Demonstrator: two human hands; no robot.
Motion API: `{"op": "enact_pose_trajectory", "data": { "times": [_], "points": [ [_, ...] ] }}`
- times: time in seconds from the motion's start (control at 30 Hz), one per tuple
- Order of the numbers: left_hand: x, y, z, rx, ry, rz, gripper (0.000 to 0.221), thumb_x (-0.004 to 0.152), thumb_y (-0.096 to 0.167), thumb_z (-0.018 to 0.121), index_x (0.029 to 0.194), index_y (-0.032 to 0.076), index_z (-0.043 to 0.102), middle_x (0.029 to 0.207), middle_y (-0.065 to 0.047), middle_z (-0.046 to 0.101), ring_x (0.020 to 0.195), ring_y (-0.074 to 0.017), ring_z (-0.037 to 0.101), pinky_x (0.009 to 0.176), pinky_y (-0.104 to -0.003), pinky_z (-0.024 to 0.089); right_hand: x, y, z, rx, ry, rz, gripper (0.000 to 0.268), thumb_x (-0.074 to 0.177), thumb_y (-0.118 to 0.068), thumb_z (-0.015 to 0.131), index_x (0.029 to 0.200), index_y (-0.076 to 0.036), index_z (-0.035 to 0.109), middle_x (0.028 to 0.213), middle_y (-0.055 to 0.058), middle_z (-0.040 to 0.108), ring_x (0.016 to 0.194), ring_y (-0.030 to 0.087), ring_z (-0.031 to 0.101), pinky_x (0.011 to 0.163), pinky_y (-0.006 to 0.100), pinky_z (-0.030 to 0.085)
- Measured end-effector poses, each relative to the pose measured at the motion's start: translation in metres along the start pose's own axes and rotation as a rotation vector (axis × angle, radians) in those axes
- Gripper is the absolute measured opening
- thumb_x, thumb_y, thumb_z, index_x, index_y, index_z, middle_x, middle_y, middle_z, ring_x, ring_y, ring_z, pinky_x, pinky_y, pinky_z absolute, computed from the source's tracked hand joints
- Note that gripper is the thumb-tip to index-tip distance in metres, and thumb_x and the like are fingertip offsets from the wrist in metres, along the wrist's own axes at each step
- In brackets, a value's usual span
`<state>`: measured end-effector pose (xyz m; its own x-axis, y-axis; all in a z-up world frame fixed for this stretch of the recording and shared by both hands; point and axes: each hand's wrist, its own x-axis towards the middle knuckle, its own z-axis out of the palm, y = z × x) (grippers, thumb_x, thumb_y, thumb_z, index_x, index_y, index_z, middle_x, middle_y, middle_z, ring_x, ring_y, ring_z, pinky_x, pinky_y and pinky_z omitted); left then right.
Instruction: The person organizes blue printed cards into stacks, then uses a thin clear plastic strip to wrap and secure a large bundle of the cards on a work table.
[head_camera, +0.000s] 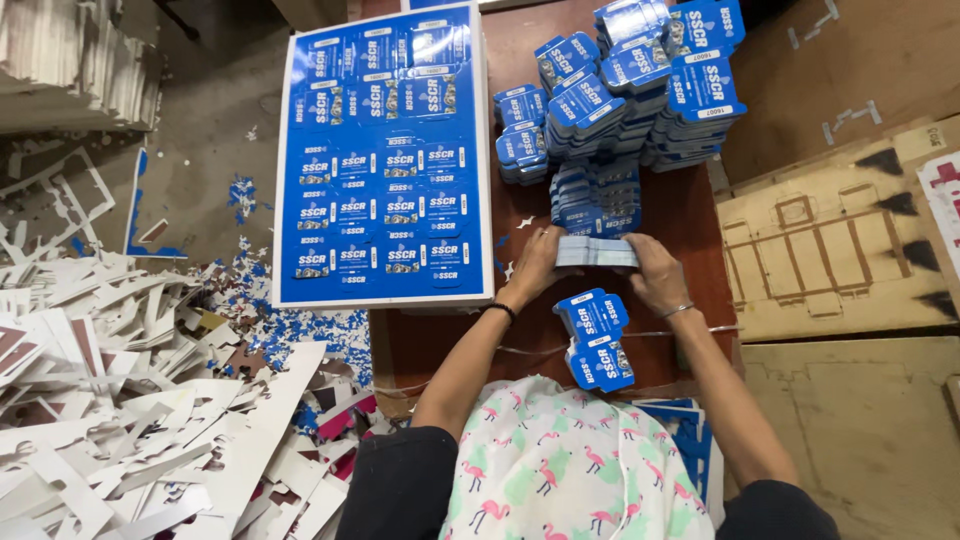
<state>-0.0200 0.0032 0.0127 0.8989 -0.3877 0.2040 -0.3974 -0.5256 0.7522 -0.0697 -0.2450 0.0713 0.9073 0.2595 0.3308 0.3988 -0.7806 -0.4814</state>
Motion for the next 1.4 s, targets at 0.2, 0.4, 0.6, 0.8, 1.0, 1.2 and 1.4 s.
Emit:
{"op": "enact_pose_trajectory", "data": {
  "times": [0.2,0.4,0.6,0.8,1.0,1.2,1.4],
  "points": [
    [0.023,0.033,-0.031,-0.126,0.087,0.112,0.063,0.069,0.015,0.09,0.123,0.005,0.06,0.117,-0.015,0.066,0.113,-0.0347,0.063,0.097,-0.042,0.054,0.019,-0.043,-0.062,0.113,0.071,0.087,0.058,0.069,0.011,0.067,0.125,-0.002,0.062,0.118,0.017,0.068,0.114,0.035,0.067,0.102,0.039,0.055],
    [0.044,0.107,-0.11,-0.603,-0.18,0.025,0.07,0.071,0.031,0.092,0.128,-0.001,0.065,0.117,-0.015,0.074,0.105,-0.0243,0.073,0.09,-0.036,0.058,-0.016,-0.102,-0.129,0.712,0.149,0.496,0.046,0.086,-0.01,0.079,0.128,0.003,0.064,0.118,0.011,0.071,0.107,0.018,0.07,0.095,0.034,0.058],
    [0.029,0.12,-0.118,-0.582,-0.597,-0.165,0.066,0.073,0.045,0.085,0.119,-0.001,0.073,0.102,-0.013,0.078,0.087,-0.0198,0.073,0.072,-0.033,0.056,-0.101,-0.149,-0.106,1.179,0.273,0.971,0.038,0.089,-0.013,0.071,0.124,0.0,0.066,0.112,0.009,0.073,0.098,0.017,0.071,0.087,0.036,0.058],
    [0.035,0.081,-0.042,-0.268,-0.724,-0.052,0.062,0.073,0.055,0.086,0.102,0.0,0.08,0.095,-0.016,0.078,0.089,-0.0244,0.073,0.076,-0.037,0.055,-0.15,-0.182,-0.058,1.218,0.427,1.067,0.032,0.1,-0.018,0.067,0.12,0.006,0.067,0.107,0.012,0.073,0.096,0.02,0.071,0.09,0.04,0.061],
    [0.032,0.055,-0.012,-0.179,-0.763,-0.075,0.058,0.069,0.055,0.085,0.1,0.006,0.082,0.096,-0.015,0.08,0.091,-0.0268,0.077,0.078,-0.038,0.059,-0.151,-0.19,-0.028,1.053,0.536,1.083,0.033,0.095,-0.014,0.071,0.119,0.008,0.065,0.108,0.011,0.071,0.093,0.019,0.07,0.085,0.038,0.062],
    [0.018,0.055,-0.014,-0.289,-0.634,-0.082,0.066,0.066,0.053,0.088,0.108,0.003,0.077,0.104,-0.017,0.078,0.095,-0.0277,0.076,0.082,-0.038,0.06,-0.162,-0.184,-0.011,0.99,0.565,1.04,0.034,0.095,-0.013,0.073,0.12,0.01,0.065,0.109,0.014,0.071,0.094,0.019,0.071,0.085,0.036,0.063],
    [-0.002,0.054,-0.028,-0.276,-0.45,0.051,0.069,0.071,0.052,0.089,0.114,0.001,0.074,0.121,-0.022,0.065,0.109,-0.0327,0.068,0.089,-0.04,0.058,-0.16,-0.189,-0.012,0.933,0.571,0.965,0.035,0.099,-0.012,0.072,0.125,0.011,0.065,0.111,0.011,0.07,0.099,0.019,0.07,0.09,0.034,0.06]
  ]
}}
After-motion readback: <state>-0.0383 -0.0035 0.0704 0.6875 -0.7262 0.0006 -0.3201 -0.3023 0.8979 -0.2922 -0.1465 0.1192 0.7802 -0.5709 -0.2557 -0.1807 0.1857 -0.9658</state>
